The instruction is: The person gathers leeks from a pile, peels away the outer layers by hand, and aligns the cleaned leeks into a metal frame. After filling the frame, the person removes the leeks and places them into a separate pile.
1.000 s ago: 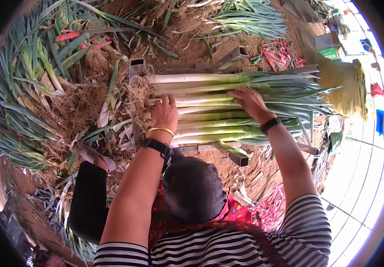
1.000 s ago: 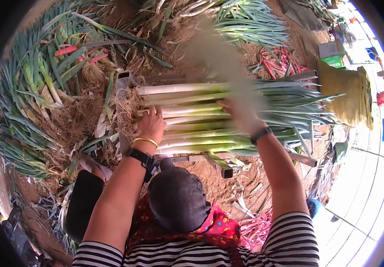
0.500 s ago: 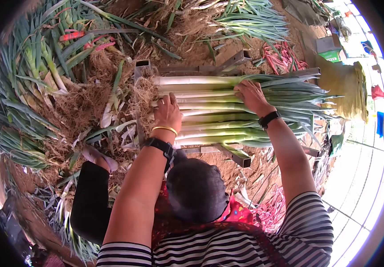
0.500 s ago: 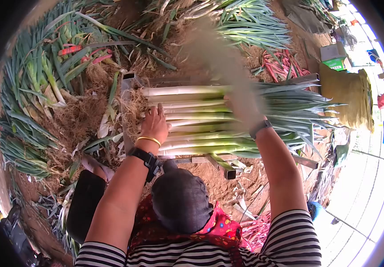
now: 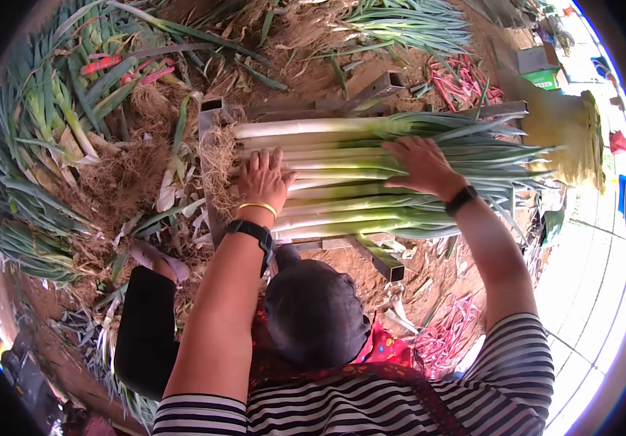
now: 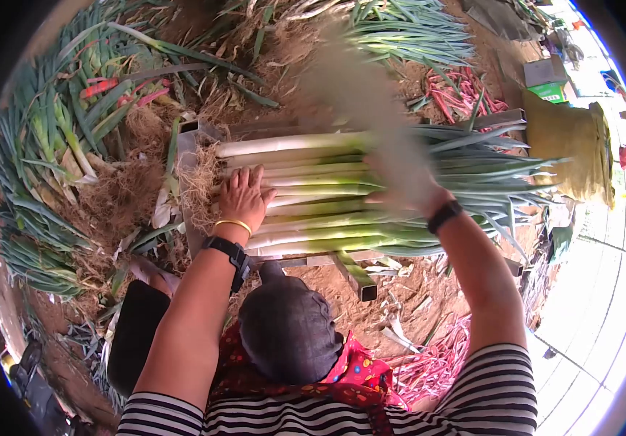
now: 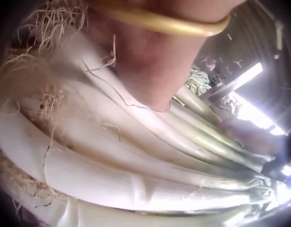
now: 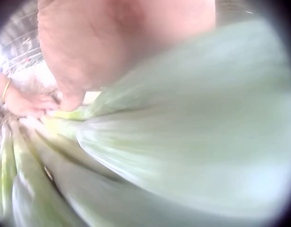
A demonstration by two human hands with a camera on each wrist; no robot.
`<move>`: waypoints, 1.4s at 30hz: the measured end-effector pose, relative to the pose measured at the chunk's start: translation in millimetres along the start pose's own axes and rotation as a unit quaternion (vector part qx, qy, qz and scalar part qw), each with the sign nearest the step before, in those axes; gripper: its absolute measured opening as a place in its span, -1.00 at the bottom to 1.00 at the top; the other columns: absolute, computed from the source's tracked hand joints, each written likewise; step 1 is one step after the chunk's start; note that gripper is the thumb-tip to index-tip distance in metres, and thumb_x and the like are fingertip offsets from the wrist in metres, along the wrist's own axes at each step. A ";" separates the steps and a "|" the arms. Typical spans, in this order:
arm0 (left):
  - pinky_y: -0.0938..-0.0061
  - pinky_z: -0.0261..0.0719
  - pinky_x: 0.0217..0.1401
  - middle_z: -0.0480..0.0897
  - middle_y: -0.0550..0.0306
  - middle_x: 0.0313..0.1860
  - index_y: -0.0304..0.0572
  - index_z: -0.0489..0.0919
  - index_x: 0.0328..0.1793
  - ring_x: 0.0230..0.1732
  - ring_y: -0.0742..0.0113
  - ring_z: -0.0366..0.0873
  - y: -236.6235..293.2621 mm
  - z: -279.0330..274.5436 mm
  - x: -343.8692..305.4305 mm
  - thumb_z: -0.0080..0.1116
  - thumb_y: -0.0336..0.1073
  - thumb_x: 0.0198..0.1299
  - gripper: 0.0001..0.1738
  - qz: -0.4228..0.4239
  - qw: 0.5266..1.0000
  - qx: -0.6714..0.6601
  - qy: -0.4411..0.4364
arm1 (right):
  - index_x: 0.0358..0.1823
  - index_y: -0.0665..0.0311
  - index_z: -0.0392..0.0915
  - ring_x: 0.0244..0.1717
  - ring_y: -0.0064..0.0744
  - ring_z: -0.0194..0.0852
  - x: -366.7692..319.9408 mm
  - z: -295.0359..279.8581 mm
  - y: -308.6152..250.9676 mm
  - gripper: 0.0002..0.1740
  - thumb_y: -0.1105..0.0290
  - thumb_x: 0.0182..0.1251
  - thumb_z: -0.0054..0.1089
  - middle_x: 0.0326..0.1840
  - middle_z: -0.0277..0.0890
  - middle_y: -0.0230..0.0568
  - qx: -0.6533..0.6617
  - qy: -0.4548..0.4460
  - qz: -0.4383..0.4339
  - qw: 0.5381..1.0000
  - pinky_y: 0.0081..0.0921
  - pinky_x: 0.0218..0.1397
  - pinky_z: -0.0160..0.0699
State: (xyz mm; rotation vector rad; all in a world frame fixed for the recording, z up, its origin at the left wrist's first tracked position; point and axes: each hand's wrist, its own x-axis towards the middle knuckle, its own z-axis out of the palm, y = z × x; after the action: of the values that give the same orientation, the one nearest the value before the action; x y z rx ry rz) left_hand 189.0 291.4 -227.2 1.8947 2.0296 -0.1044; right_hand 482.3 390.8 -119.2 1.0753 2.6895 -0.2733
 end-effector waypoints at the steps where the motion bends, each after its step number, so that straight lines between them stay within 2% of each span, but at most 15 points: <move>1: 0.10 -0.06 0.43 0.19 0.05 0.36 0.04 0.12 0.44 0.40 0.07 0.04 -0.7 3.4 -1.2 -0.17 0.18 0.25 -0.29 -0.005 1.000 0.001 -0.006 | 0.26 -0.03 0.28 0.12 -0.20 0.27 -5.0 -1.6 1.1 -0.36 -0.04 0.16 0.14 0.04 0.34 -0.21 0.005 0.015 -0.002 1.000 -0.17 0.20 0.13; 5: 0.11 -0.01 0.39 0.23 0.07 0.31 0.08 0.12 0.43 0.35 0.05 0.09 -1.0 8.8 3.4 -0.15 0.17 0.24 -0.31 -0.012 0.999 -0.017 0.030 | 0.26 -0.04 0.29 0.09 -0.19 0.27 3.2 19.2 9.6 -0.36 -0.06 0.15 0.12 0.03 0.34 -0.20 -0.076 0.041 0.007 0.996 -0.23 0.19 0.15; 8: 0.10 -0.01 0.38 0.23 0.07 0.31 0.10 0.12 0.43 0.35 0.04 0.09 0.7 8.5 6.7 -0.13 0.16 0.24 -0.31 -0.023 0.999 -0.032 0.035 | 0.27 -0.05 0.27 0.09 -0.18 0.26 9.9 19.2 15.9 -0.35 -0.07 0.16 0.12 0.04 0.33 -0.20 -0.027 -0.040 0.061 0.997 -0.22 0.20 0.14; 12: 0.09 -0.03 0.39 0.22 0.08 0.32 0.12 0.13 0.43 0.36 0.05 0.09 0.1 3.7 -0.2 -0.13 0.16 0.24 -0.32 -0.013 0.999 -0.038 0.023 | 0.30 -0.05 0.23 0.11 -0.14 0.25 -14.0 9.1 -2.7 -0.31 -0.05 0.14 0.15 0.07 0.30 -0.18 -0.007 0.051 0.046 0.998 -0.14 0.21 0.13; 19: 0.08 -0.06 0.38 0.19 0.10 0.36 0.13 0.12 0.43 0.40 0.12 0.05 1.8 8.3 8.0 -0.20 0.19 0.26 -0.32 -0.047 0.998 -0.031 0.002 | 0.35 -0.06 0.17 0.15 -0.16 0.22 3.5 22.1 29.4 -0.22 -0.01 0.07 0.21 0.13 0.29 -0.24 -0.090 -0.052 0.019 0.994 -0.15 0.23 0.12; 21: 0.06 -0.06 0.38 0.18 0.10 0.37 0.13 0.11 0.44 0.40 0.13 0.05 1.9 8.8 8.9 -0.20 0.19 0.26 -0.32 -0.062 0.997 -0.034 0.004 | 0.33 -0.07 0.19 0.18 -0.18 0.20 2.2 49.3 45.5 -0.25 0.00 0.09 0.20 0.14 0.29 -0.26 0.057 -0.026 0.065 0.996 -0.16 0.24 0.11; 24: -0.02 -0.16 0.42 0.15 0.05 0.40 0.15 0.05 0.47 0.45 0.08 -0.03 1.3 -7.6 9.1 -0.21 0.19 0.26 -0.30 -0.064 0.995 -0.067 -0.044 | 0.32 -0.09 0.22 0.20 -0.20 0.18 -12.3 63.1 30.0 -0.28 -0.02 0.09 0.18 0.14 0.28 -0.25 -0.120 0.046 0.082 0.988 -0.15 0.24 0.10; 26: -0.05 -0.28 0.46 0.08 0.00 0.44 0.12 -0.03 0.50 0.49 0.02 -0.13 4.5 -5.7 7.3 -0.21 0.18 0.26 -0.26 -0.060 0.993 -0.085 -0.050 | 0.32 -0.10 0.20 0.22 -0.21 0.16 -4.1 60.6 32.7 -0.27 -0.04 0.11 0.16 0.16 0.28 -0.25 -0.111 0.020 0.098 0.989 -0.12 0.23 0.10; 27: -0.09 -0.40 0.47 -0.01 -0.04 0.48 0.07 -0.10 0.51 0.51 -0.01 -0.22 8.8 -30.2 3.4 -0.21 0.14 0.28 -0.24 -0.072 0.985 -0.080 -0.139 | 0.34 -0.10 0.17 0.23 -0.20 0.15 1.2 53.3 30.9 -0.24 -0.06 0.10 0.16 0.17 0.27 -0.25 -0.108 -0.034 0.113 0.987 -0.10 0.26 0.08; 30: 0.10 0.15 0.37 0.33 -0.19 0.29 -0.08 0.11 0.43 0.36 -0.06 0.21 2.9 -78.9 -29.2 -0.08 0.05 0.28 -0.32 0.075 0.970 -0.197 -0.124 | 0.37 -0.08 0.10 0.27 -0.17 0.12 1.2 35.0 12.4 -0.19 -0.08 0.10 0.17 0.22 0.23 -0.22 -0.120 -0.081 0.126 0.981 -0.06 0.31 0.04; 33: 0.34 0.47 0.15 0.51 -0.17 0.09 -0.16 0.31 0.31 0.12 0.12 0.51 -31.9 -123.4 -101.6 0.06 -0.22 0.26 -0.49 0.235 0.865 -0.443 0.031 | 0.40 -0.05 0.04 0.34 -0.14 0.04 -4.2 23.9 -6.3 -0.15 -0.07 0.10 0.17 0.30 0.15 -0.19 -0.132 -0.064 0.137 0.980 -0.04 0.37 -0.02; 35: 0.44 0.42 0.22 0.50 -0.03 0.14 -0.14 0.32 0.32 0.17 0.20 0.46 -64.6 -140.5 -156.7 0.02 -0.23 0.29 -0.52 0.156 0.809 -0.566 -0.008 | 0.37 0.03 0.10 0.38 -0.10 0.03 -15.0 1.8 -31.9 -0.25 0.01 0.19 0.13 0.36 0.13 -0.08 -0.125 -0.048 0.132 0.982 -0.10 0.38 0.00; 37: 0.48 0.41 0.18 0.53 0.03 0.08 -0.19 0.34 0.29 0.14 0.28 0.47 -102.4 -136.6 -208.0 0.01 -0.26 0.30 -0.56 0.008 0.836 -0.549 -0.019 | 0.34 0.07 0.16 0.34 -0.09 0.13 -34.0 -24.3 -56.3 -0.32 0.04 0.23 0.11 0.30 0.22 -0.04 0.006 -0.025 0.121 0.992 -0.15 0.36 0.08; 40: 0.46 0.51 0.03 0.59 -0.01 -0.02 -0.13 0.42 0.21 -0.02 0.28 0.57 -153.3 -85.4 -273.6 0.06 -0.25 0.27 -0.61 -0.059 0.862 -0.500 0.053 | 0.15 0.21 0.39 0.03 0.00 0.47 -68.3 -27.4 -82.2 -0.54 0.13 0.31 0.05 0.00 0.51 0.02 0.266 0.075 0.035 0.960 -0.23 0.06 0.45; 42: 0.47 0.51 0.00 0.61 -0.01 -0.05 -0.15 0.43 0.20 -0.06 0.29 0.58 -161.2 -63.4 -303.0 0.07 -0.25 0.26 -0.61 -0.080 0.864 -0.494 0.060 | 0.12 0.19 0.43 0.01 0.03 0.47 -92.9 -37.8 -122.2 -0.57 0.13 0.31 0.03 -0.04 0.52 0.04 0.302 0.103 0.023 0.948 -0.20 0.05 0.44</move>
State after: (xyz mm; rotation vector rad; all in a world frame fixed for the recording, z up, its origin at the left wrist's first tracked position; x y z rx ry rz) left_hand 28.9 6.4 -104.9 1.0797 1.7454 0.8656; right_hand 457.2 252.8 -46.4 1.3825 2.8257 -1.0862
